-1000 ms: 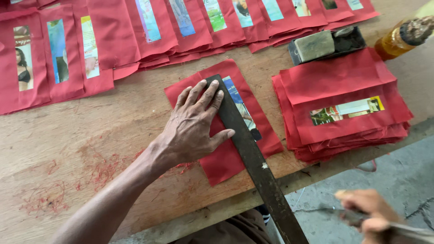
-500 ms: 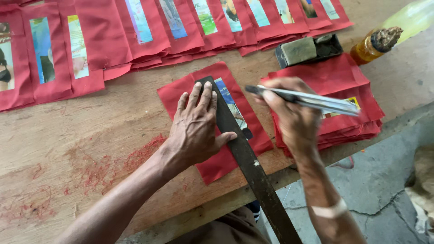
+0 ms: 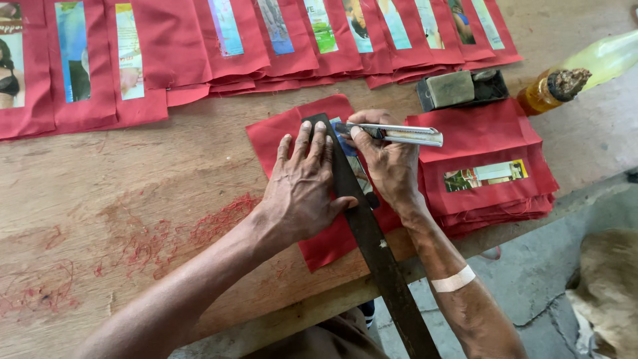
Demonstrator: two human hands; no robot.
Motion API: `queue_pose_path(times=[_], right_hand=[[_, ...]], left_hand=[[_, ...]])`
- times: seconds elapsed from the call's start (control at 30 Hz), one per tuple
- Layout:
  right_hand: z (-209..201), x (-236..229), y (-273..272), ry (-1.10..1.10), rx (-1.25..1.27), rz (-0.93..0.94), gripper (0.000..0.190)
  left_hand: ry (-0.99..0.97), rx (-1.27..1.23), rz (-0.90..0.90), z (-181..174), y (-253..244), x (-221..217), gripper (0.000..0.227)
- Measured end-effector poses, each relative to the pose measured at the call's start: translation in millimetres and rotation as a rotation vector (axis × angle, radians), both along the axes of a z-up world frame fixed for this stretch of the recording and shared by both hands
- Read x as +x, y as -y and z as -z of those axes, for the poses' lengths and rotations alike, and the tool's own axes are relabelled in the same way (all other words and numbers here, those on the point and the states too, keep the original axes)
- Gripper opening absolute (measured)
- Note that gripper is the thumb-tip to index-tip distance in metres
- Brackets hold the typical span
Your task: The person uses a straightedge and a utility knife to align and cut openings in red fabric pieces, then inserts printed tags into the slots.
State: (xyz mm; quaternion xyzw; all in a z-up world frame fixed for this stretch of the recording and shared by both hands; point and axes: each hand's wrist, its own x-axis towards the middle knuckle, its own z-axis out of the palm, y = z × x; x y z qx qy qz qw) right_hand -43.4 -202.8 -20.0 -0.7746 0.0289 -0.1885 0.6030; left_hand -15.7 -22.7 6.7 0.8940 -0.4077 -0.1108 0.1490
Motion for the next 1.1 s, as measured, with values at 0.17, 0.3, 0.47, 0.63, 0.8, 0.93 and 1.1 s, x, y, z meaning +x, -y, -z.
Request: queue_pose_path(times=[0.17,0.3,0.47,0.63,0.8,0.93,1.1], right_hand=[[-5.5,-1.7,-3.2,-0.020,-0.066,0.024,0.008],[-7.5,-2.7,-3.3,-0.015,-0.142,0.029,0.007],[-7.5,-1.1,-5.5,-0.021,-0.012,0.002,0.009],[-7.2,-1.7,-4.4,-0.002,-0.065,-0.001,0.009],[-8.4,-1.3,-6.4,-0.053,-0.131,0.041,0.010],[-11.5,2.7,-6.9,0.040,-0.256,0.010,0.006],[-22.1,11.0,-4.4,-0.023,-0.387,0.003,0.009]], left_hand=[[0.015,-0.022,0.001,3.3,-0.4,-0.4,0.110],[0.015,-0.011,0.008,4.3,-0.3,0.0,0.110],[0.003,-0.009,0.000,3.8,0.3,0.2,0.110],[0.012,-0.015,0.000,5.0,0.9,-0.2,0.109],[0.016,-0.011,0.007,3.9,0.2,-0.5,0.110],[0.002,0.017,0.007,-1.1,2.9,0.5,0.112],[-0.040,0.131,0.050,-13.1,9.3,3.1,0.099]])
